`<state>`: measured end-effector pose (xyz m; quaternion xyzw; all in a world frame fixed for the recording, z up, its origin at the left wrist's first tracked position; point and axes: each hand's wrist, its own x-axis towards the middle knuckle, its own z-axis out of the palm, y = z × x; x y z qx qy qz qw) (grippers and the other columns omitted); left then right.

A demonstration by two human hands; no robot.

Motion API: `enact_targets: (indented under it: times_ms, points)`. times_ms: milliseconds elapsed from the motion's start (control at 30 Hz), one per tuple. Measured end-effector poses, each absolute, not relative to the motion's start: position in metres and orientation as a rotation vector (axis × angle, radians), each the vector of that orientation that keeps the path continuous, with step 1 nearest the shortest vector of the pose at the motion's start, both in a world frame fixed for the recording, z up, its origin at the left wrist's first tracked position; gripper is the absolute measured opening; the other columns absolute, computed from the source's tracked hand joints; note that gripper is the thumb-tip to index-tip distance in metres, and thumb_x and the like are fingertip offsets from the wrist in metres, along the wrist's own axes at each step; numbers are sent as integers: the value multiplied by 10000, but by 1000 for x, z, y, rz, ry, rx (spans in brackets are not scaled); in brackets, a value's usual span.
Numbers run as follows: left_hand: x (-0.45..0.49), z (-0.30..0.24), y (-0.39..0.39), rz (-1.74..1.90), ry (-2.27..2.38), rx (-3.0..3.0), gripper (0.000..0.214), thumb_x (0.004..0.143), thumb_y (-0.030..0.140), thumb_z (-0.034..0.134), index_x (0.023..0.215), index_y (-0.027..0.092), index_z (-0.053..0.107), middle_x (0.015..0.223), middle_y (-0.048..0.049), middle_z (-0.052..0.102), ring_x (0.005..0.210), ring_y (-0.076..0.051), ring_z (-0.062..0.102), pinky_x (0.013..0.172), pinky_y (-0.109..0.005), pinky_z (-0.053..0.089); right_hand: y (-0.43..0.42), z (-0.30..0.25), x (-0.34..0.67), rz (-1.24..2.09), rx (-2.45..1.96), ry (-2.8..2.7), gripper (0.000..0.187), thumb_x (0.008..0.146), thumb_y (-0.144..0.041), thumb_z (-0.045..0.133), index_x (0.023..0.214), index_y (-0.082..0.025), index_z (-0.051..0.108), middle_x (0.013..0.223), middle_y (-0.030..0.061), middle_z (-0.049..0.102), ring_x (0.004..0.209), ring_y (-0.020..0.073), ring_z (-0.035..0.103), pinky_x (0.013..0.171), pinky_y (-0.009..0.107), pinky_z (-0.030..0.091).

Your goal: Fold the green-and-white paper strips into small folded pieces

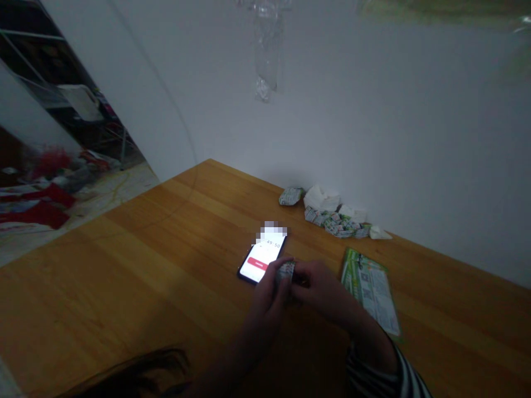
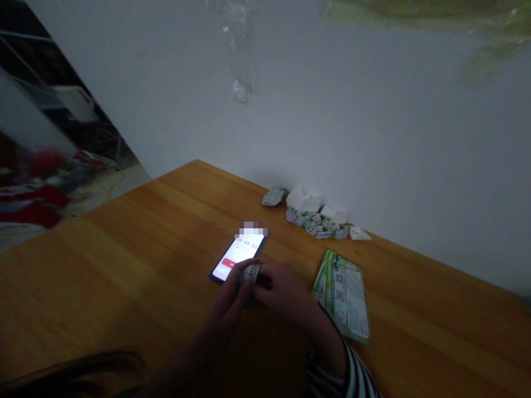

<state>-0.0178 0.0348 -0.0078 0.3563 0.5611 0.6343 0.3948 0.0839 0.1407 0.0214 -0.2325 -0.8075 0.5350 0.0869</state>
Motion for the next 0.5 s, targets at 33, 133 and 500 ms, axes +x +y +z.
enact_targets:
  times_ms: [33,133,500]
  points:
    - [-18,-9,34,1593,1432,910,316,924,349,493,1192,191,547,1110,-96,631,996,-217,610,867,-324,498,139,21,83,1554,-710,-2417,103,759,-129,568,752,-138,670,661,-5,635,608,127,577,546,194,434]
    - [-17,-14,35,1568,1427,912,348,910,360,518,1214,189,520,1139,-115,611,1017,-228,600,886,-342,491,138,17,82,1538,-780,-2407,129,700,-83,563,727,-134,679,651,-2,642,596,128,579,531,192,423]
    - [-7,-27,47,1902,1529,842,434,890,418,530,1270,232,429,1373,-125,453,1278,-262,453,1046,-421,383,195,-20,99,1789,-945,-2021,199,750,-251,612,831,-115,732,603,2,683,519,111,611,543,224,493]
